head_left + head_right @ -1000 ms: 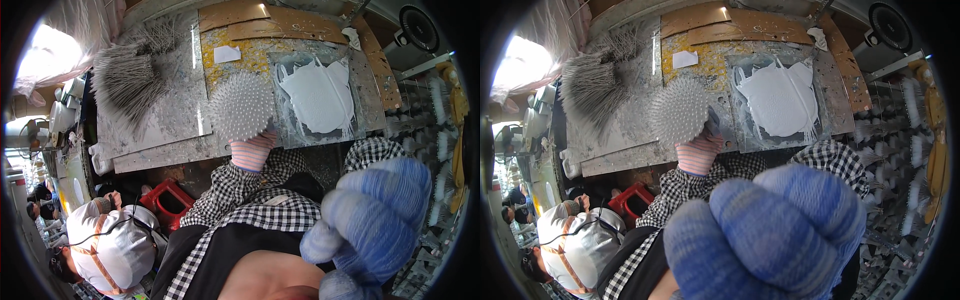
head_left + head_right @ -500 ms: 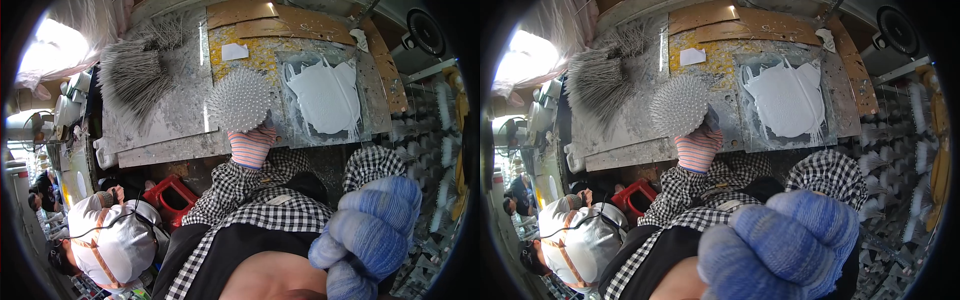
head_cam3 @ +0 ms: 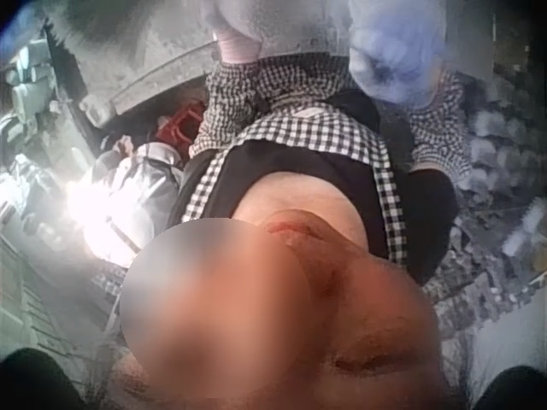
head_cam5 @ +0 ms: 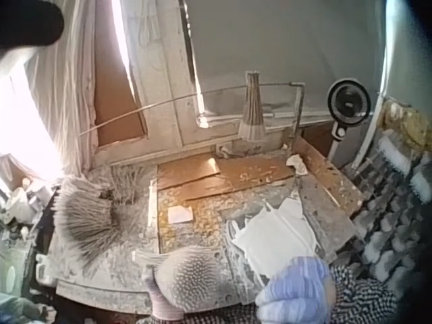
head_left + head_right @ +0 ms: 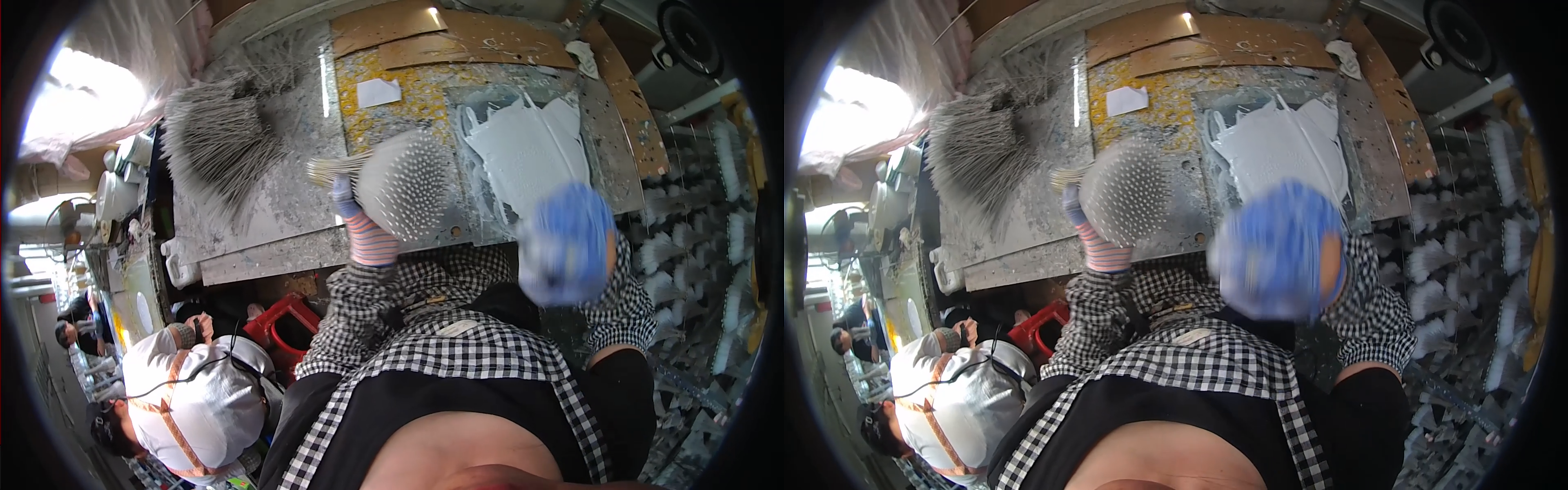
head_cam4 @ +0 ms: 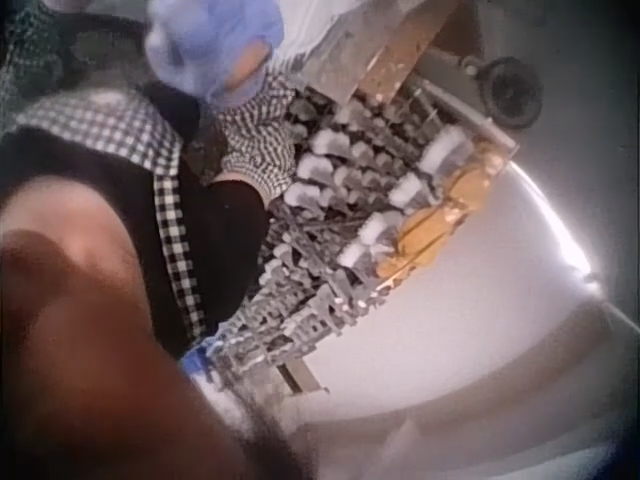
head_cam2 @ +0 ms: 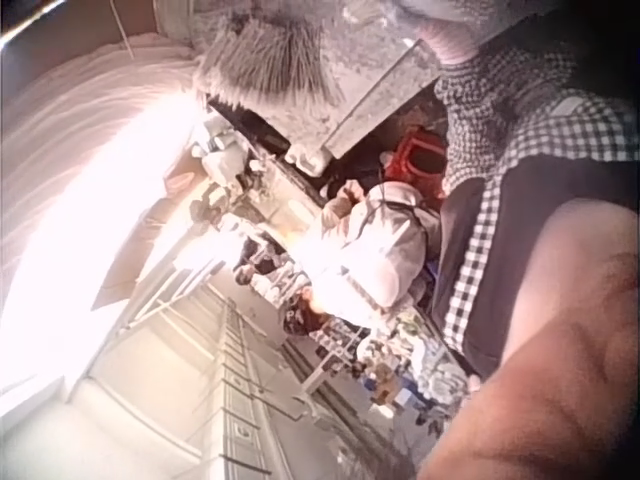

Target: Dipping bound bristle bunches into an adhesive or coating paste during manual assembly.

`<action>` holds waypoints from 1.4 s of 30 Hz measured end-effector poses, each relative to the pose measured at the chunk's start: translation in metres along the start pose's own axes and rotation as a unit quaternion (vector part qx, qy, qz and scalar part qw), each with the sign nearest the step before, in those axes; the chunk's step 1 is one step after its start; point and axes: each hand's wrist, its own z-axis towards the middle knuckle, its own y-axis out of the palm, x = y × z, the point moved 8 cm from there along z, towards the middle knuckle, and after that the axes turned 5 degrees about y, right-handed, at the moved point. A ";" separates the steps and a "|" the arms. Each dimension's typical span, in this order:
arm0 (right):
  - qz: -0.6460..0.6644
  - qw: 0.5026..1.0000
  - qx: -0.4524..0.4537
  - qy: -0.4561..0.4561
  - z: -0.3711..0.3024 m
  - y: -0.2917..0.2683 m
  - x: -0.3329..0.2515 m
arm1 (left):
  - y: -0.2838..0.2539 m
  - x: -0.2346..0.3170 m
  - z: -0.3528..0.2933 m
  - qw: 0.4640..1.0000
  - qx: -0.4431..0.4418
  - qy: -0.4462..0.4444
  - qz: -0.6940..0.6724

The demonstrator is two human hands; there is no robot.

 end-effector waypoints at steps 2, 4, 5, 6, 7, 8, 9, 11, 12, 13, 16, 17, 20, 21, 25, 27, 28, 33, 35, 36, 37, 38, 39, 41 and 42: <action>0.013 0.992 0.047 0.120 -0.002 -0.006 0.041 | 0.001 0.018 0.008 0.987 0.044 0.028 0.149; 0.042 0.967 0.053 0.247 -0.008 -0.006 0.080 | 0.006 0.030 0.019 0.969 0.067 0.037 0.233; 0.055 0.951 0.025 0.303 -0.011 0.001 0.096 | 0.010 0.033 0.027 0.967 0.067 0.034 0.244; 0.073 0.947 -0.002 0.311 -0.011 0.008 0.103 | 0.012 0.034 0.034 0.961 0.075 0.031 0.263; 0.093 0.943 -0.029 0.319 -0.010 0.015 0.110 | 0.019 0.034 0.041 0.955 0.051 0.025 0.290; 0.113 0.946 -0.039 0.302 -0.008 0.020 0.112 | 0.025 0.034 0.046 0.945 0.035 0.018 0.324; 0.088 0.943 -0.062 0.316 -0.008 0.026 0.118 | 0.030 0.033 0.051 0.934 0.017 0.011 0.358; 0.101 0.928 -0.129 0.336 -0.010 0.045 0.127 | 0.040 0.026 0.058 0.917 -0.009 -0.017 0.399; 0.109 0.928 -0.150 0.323 -0.010 0.052 0.128 | 0.046 0.022 0.061 0.910 -0.027 -0.022 0.413; 0.070 0.926 -0.173 0.327 -0.012 0.058 0.132 | 0.051 0.018 0.065 0.899 -0.044 -0.020 0.435; 0.051 0.903 -0.224 0.363 -0.022 0.070 0.146 | 0.062 0.005 0.076 0.876 -0.074 -0.037 0.475; 0.041 0.897 -0.235 0.373 -0.025 0.071 0.150 | 0.064 0.000 0.080 0.868 -0.078 -0.046 0.488; 0.011 0.887 -0.241 0.393 -0.031 0.067 0.158 | 0.069 -0.015 0.090 0.859 -0.095 -0.068 0.499; 0.001 0.883 -0.242 0.402 -0.034 0.064 0.161 | 0.072 -0.022 0.094 0.864 -0.106 -0.071 0.486; -0.029 0.881 -0.215 0.420 -0.042 0.049 0.170 | 0.076 -0.045 0.108 0.864 -0.110 -0.073 0.486; -0.038 0.883 -0.183 0.431 -0.048 0.038 0.177 | 0.082 -0.056 0.114 0.861 -0.114 -0.070 0.490; -0.041 0.882 -0.174 0.436 -0.052 0.033 0.180 | 0.085 -0.061 0.117 0.860 -0.116 -0.068 0.492; -0.102 0.903 -0.142 0.392 -0.068 0.010 0.198 | 0.113 -0.094 0.124 0.785 -0.175 -0.027 0.593; -0.121 0.905 -0.124 0.388 -0.078 0.005 0.207 | 0.126 -0.108 0.122 0.766 -0.210 0.020 0.607; -0.117 0.899 -0.126 0.403 -0.087 0.007 0.214 | 0.134 -0.115 0.119 0.746 -0.245 0.060 0.616; -0.120 0.892 -0.131 0.417 -0.094 0.009 0.222 | 0.142 -0.120 0.116 0.724 -0.277 0.099 0.624; -0.122 0.883 -0.137 0.431 -0.103 0.012 0.230 | 0.148 -0.125 0.112 0.700 -0.308 0.136 0.630; -0.144 0.867 -0.155 0.451 -0.112 0.016 0.239 | 0.149 -0.134 0.110 0.658 -0.344 0.125 0.658; -0.134 0.863 -0.158 0.462 -0.125 0.023 0.254 | 0.149 -0.149 0.105 0.517 -0.400 0.154 0.740; -0.134 0.851 -0.162 0.481 -0.133 0.026 0.264 | 0.147 -0.156 0.104 0.441 -0.425 0.168 0.772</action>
